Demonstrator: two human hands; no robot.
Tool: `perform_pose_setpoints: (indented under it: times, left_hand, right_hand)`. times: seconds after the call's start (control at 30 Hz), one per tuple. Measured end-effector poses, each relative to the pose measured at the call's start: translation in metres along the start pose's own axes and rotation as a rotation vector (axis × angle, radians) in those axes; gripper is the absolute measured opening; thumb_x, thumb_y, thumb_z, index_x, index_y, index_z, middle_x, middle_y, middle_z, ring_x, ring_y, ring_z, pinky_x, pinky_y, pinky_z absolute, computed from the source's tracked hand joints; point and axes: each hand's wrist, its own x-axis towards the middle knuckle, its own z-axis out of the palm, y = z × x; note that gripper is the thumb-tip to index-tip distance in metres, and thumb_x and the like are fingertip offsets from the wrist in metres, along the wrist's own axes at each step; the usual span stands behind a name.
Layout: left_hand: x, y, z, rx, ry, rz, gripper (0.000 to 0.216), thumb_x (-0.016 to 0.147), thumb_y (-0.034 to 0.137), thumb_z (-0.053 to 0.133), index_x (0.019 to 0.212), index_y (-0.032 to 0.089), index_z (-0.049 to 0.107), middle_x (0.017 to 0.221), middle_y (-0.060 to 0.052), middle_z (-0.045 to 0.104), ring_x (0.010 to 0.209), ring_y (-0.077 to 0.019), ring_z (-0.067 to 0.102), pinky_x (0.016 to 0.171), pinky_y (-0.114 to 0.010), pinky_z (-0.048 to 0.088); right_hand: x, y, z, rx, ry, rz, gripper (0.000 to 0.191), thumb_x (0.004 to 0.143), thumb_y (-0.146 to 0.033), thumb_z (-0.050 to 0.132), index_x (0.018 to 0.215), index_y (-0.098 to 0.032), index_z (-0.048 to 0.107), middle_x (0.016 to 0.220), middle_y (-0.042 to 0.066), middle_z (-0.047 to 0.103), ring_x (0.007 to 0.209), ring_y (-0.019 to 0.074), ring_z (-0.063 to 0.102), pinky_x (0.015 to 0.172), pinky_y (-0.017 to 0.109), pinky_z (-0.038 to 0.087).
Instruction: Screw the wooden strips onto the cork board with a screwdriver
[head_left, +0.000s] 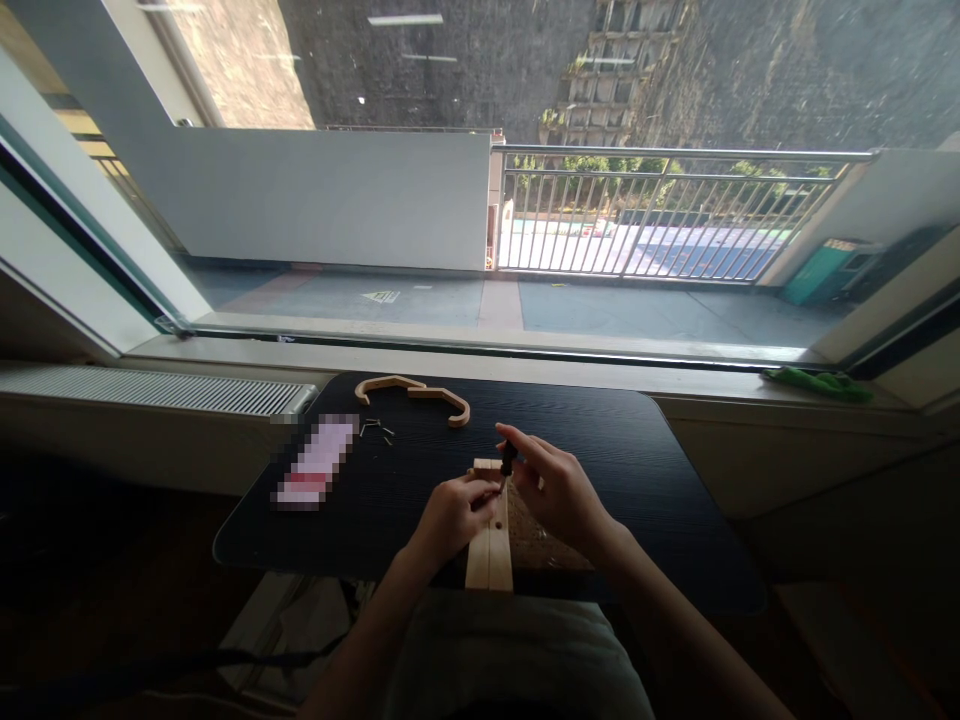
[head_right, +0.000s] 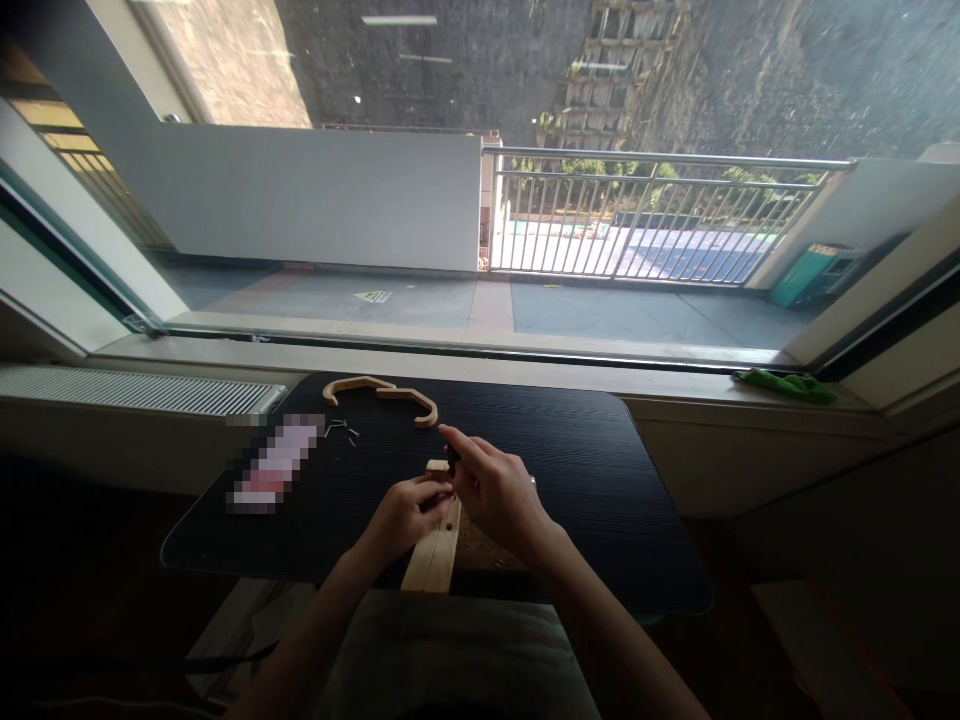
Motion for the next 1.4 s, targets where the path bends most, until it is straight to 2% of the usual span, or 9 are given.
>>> perform_pose_setpoints:
  times: [0.2,0.37,0.5,0.63,0.97,1.13,1.3,1.4]
  left_hand:
    - [0.0,0.0,0.0,0.011,-0.006,0.004,0.019,0.084,0.011,0.064,0.095,0.02,0.077,0.098,-0.006,0.078,0.086,-0.02,0.074,0.078,-0.026,0.057]
    - [0.001,0.002,-0.001,-0.02,-0.003,0.019,0.018,0.084,0.012,0.063,0.093,0.021,0.077,0.099,-0.006,0.078,0.087,-0.0199,0.074,0.08,-0.027,0.057]
    - [0.001,0.003,-0.002,-0.034,-0.003,0.012,0.016,0.084,0.013,0.064,0.092,0.02,0.077,0.098,-0.006,0.077,0.086,-0.0201,0.074,0.079,-0.027,0.056]
    - [0.001,0.003,-0.001,-0.056,-0.006,-0.004,0.012,0.086,0.018,0.065,0.09,0.02,0.077,0.096,-0.006,0.077,0.086,-0.02,0.073,0.079,-0.027,0.056]
    - [0.0,0.001,0.0,-0.037,0.004,0.009,0.014,0.086,0.017,0.064,0.091,0.02,0.077,0.098,-0.006,0.077,0.086,-0.02,0.073,0.079,-0.027,0.057]
    - [0.0,0.004,-0.002,-0.035,-0.001,0.019,0.016,0.087,0.018,0.063,0.093,0.02,0.077,0.099,-0.007,0.077,0.086,-0.0201,0.073,0.08,-0.028,0.057]
    - [0.0,0.004,-0.002,-0.042,-0.016,0.018,0.018,0.088,0.019,0.061,0.095,0.02,0.077,0.101,-0.007,0.077,0.088,-0.0207,0.073,0.08,-0.028,0.057]
    - [-0.001,0.003,-0.001,-0.05,-0.007,0.024,0.018,0.088,0.018,0.061,0.095,0.021,0.078,0.1,-0.007,0.077,0.088,-0.0205,0.073,0.08,-0.028,0.057]
  right_hand:
    - [0.001,-0.002,-0.001,-0.026,-0.001,-0.002,0.05,0.092,-0.012,0.047,0.14,-0.021,0.053,0.1,0.008,0.073,0.073,0.0164,0.066,0.063,0.026,0.051]
    - [0.0,-0.003,-0.003,-0.02,-0.025,-0.014,0.047,0.094,-0.013,0.046,0.14,-0.023,0.054,0.109,0.009,0.073,0.088,0.0186,0.07,0.074,0.028,0.054]
    - [0.001,-0.004,-0.003,-0.034,-0.021,0.002,0.044,0.094,-0.013,0.047,0.136,-0.023,0.057,0.112,0.009,0.074,0.091,0.0193,0.072,0.078,0.029,0.056]
    - [0.002,-0.005,-0.005,-0.086,-0.035,-0.01,0.042,0.094,-0.013,0.048,0.133,-0.021,0.059,0.111,0.009,0.074,0.089,0.0193,0.073,0.074,0.027,0.055]
    - [0.003,-0.006,-0.006,-0.169,-0.069,-0.024,0.036,0.095,-0.017,0.053,0.13,-0.022,0.06,0.112,0.01,0.074,0.087,0.0192,0.072,0.072,0.027,0.053]
    - [0.003,-0.013,-0.008,-0.181,-0.113,0.019,0.039,0.096,-0.017,0.048,0.134,-0.02,0.056,0.105,0.009,0.073,0.08,0.0188,0.069,0.066,0.027,0.052]
    - [0.001,-0.013,-0.005,-0.077,-0.06,0.04,0.042,0.097,-0.014,0.042,0.136,-0.022,0.054,0.117,0.011,0.07,0.094,0.0206,0.07,0.076,0.029,0.055]
    - [-0.001,-0.008,-0.002,-0.035,-0.023,0.051,0.043,0.096,-0.014,0.044,0.137,-0.022,0.054,0.111,0.01,0.073,0.087,0.0197,0.072,0.072,0.028,0.056]
